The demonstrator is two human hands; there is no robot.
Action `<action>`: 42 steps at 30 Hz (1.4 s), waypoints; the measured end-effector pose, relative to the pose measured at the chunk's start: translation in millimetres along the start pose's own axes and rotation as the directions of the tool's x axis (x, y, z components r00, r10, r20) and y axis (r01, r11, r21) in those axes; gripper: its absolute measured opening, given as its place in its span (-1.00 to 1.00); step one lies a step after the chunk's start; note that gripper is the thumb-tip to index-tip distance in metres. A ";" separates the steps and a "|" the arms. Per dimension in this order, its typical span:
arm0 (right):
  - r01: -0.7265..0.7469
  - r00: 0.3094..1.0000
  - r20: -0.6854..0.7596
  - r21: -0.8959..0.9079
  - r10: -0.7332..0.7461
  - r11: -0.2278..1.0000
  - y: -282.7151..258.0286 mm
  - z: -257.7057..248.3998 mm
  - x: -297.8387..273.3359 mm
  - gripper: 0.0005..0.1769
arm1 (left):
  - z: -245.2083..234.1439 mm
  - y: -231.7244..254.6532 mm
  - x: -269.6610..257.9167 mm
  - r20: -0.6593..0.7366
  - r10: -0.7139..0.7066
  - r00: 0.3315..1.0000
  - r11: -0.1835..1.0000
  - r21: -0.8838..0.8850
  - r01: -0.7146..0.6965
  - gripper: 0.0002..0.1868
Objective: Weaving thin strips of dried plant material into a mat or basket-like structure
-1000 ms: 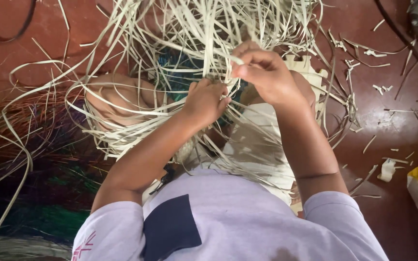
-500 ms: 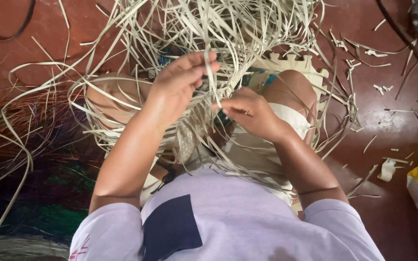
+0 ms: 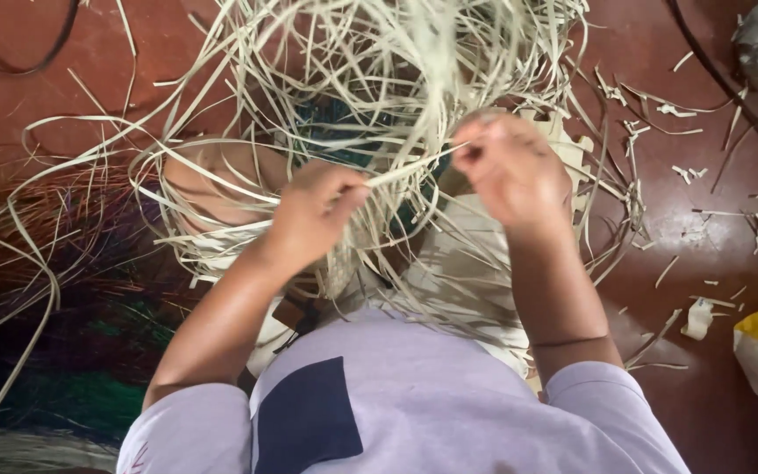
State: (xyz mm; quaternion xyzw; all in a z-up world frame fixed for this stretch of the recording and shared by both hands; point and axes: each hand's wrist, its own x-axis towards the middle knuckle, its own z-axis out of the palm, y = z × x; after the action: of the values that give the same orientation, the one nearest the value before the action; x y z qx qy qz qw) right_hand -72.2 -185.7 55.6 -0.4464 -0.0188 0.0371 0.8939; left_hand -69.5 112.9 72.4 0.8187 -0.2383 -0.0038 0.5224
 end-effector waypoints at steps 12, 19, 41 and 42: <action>0.340 0.934 0.023 0.248 -0.357 0.907 -113.0 -52.8 -5.1 -0.62 | -56.5 -45.6 -26.7 -0.060 -0.490 0.870 0.830 -0.337 0.444 -0.88; 0.394 0.876 -0.364 0.165 -0.316 0.904 -93.3 -79.3 2.6 -0.84 | -93.5 -56.3 -24.8 -0.107 -0.709 0.697 0.282 -0.949 0.140 -0.88; 0.316 0.897 0.375 -0.914 -0.235 -0.253 -33.4 96.4 50.7 -0.68 | 35.8 17.9 60.6 0.347 0.164 0.924 0.898 0.336 -0.285 -0.81; 0.293 0.911 0.331 -0.939 -0.247 -0.179 -34.8 89.4 46.8 -0.73 | 33.1 7.5 62.6 0.347 0.099 0.933 0.886 0.396 -0.241 -0.84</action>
State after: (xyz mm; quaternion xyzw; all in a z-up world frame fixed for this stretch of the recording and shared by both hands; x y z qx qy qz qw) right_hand -29.8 -131.5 137.2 -0.9412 -0.1476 -0.1717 0.2506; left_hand -25.3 57.4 79.0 0.8782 -0.3856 -0.0359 0.2808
